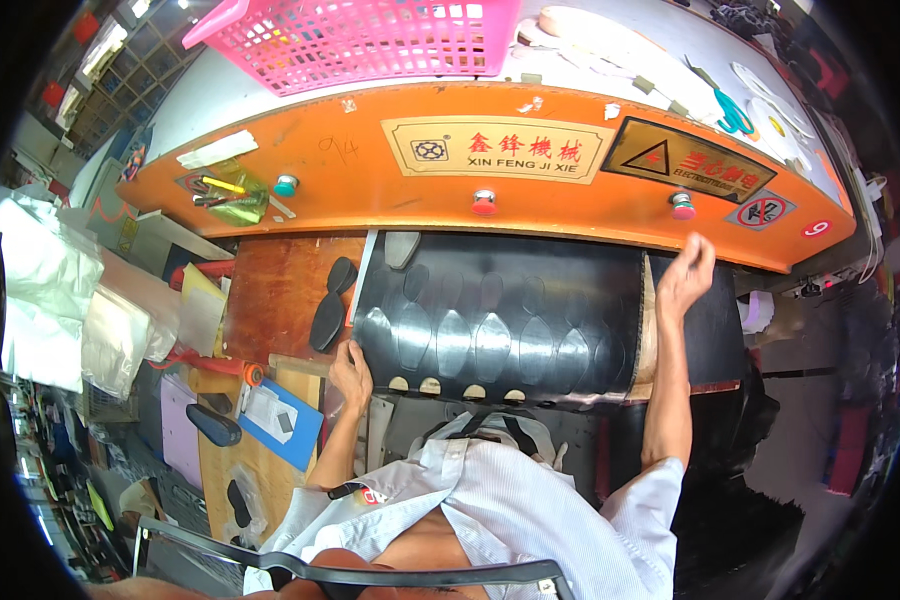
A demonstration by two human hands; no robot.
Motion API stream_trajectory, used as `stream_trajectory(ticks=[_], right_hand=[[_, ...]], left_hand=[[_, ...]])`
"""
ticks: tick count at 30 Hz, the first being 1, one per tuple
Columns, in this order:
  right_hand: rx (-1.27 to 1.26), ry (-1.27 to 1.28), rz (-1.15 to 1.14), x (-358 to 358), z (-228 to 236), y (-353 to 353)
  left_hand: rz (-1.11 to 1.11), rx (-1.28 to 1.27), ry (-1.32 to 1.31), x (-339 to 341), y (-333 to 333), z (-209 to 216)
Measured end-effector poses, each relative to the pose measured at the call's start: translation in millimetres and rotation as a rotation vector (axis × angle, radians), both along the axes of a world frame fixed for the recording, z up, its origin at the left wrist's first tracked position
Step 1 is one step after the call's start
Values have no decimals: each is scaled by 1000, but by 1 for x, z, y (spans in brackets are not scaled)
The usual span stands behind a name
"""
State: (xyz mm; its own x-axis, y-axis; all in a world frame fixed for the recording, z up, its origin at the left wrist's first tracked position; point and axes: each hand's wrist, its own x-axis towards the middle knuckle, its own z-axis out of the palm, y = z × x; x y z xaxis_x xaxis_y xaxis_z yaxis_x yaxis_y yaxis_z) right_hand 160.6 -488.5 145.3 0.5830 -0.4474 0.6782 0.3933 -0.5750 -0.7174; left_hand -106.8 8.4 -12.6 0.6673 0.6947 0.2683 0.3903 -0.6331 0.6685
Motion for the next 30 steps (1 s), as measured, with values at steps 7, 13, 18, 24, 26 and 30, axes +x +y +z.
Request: stream_trajectory(ticks=[7, 13, 18, 24, 26, 30], right_hand=[[7, 248, 114, 11, 14, -24], [-113, 321, -30, -51, -29, -62], [-212, 475, -66, -80, -71, -76], [-381, 563, -147, -115, -126, -60], [-405, 553, -129, -122, -134, -61], [-405, 615, -117, -133, -148, -67]], left_hand=[[-94, -35, -3, 55, 14, 20], [-55, -52, -77, 78, 14, 23], [-50, -77, -35, 79, 13, 26], [-80, -107, -41, 74, 15, 28], [-93, -101, -32, 70, 16, 27], [-139, -127, -13, 56, 17, 21]])
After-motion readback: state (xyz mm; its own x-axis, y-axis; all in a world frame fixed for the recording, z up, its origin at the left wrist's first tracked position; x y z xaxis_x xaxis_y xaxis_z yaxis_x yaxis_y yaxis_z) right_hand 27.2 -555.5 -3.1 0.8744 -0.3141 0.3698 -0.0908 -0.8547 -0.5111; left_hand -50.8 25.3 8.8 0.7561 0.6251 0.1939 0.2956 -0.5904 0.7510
